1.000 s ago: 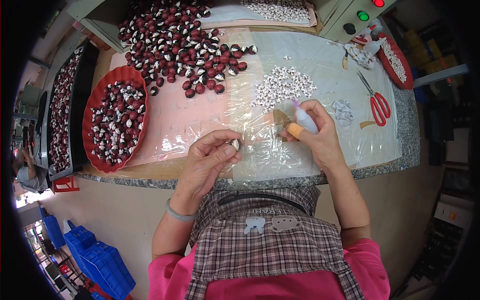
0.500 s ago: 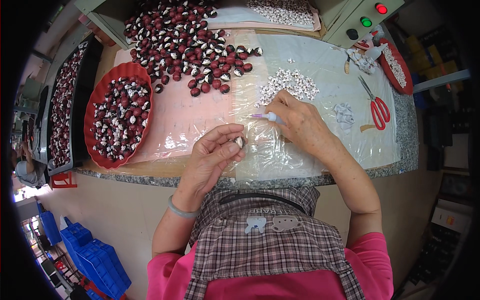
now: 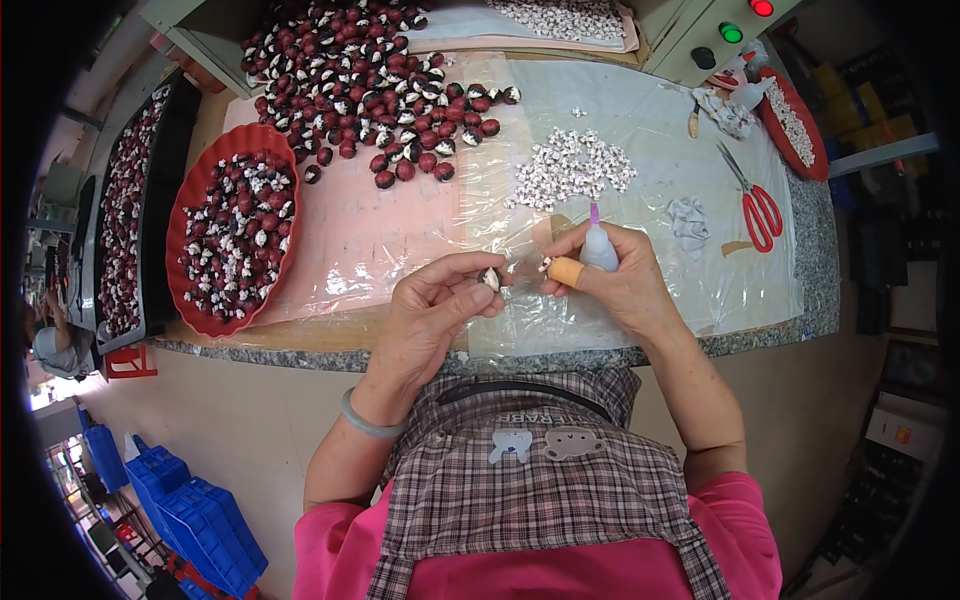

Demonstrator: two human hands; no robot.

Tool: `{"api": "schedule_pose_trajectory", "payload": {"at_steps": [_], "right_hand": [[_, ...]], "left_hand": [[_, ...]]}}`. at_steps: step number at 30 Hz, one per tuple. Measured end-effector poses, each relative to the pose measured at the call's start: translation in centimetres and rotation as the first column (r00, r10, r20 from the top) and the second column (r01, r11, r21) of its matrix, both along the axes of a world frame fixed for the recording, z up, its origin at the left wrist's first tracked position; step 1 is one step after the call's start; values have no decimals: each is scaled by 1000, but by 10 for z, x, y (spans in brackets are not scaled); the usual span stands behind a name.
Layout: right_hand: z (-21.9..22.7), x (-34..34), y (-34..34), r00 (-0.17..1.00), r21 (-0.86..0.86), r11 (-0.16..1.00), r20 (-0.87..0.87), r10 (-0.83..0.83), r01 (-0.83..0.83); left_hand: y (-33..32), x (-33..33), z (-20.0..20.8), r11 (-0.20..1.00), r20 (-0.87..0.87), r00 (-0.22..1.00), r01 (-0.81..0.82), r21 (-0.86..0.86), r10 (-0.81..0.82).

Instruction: Applying glue to small toy components and assembling them at a factory workbench.

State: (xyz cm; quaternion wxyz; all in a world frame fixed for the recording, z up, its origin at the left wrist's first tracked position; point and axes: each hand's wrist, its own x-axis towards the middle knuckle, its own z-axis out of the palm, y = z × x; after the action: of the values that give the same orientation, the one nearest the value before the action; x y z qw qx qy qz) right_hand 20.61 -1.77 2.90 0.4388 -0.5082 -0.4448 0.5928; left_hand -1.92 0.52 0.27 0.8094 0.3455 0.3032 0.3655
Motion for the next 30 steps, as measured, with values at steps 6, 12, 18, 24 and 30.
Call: {"api": "schedule_pose_trajectory", "payload": {"at_steps": [6,12,18,24,30], "right_hand": [[2,-14,-16,995,-5,996,-43,-94,94],[3,-23,-23,984,70,991,129,-124,116],[2,-29,-24,982,42,991,133,-133,129],[-6,-32,-26,950,146,984,281,-138,100],[-11,-41,-29,959,221,965,211,-190,143]], "left_hand": [[-6,10,4,992,-132,991,-2,126,19],[-10,14,6,984,-205,979,17,178,20],[-12,16,4,939,-248,965,6,343,84],[-13,19,7,773,-428,870,91,628,245],[-13,18,8,660,-455,823,135,739,341]]}}
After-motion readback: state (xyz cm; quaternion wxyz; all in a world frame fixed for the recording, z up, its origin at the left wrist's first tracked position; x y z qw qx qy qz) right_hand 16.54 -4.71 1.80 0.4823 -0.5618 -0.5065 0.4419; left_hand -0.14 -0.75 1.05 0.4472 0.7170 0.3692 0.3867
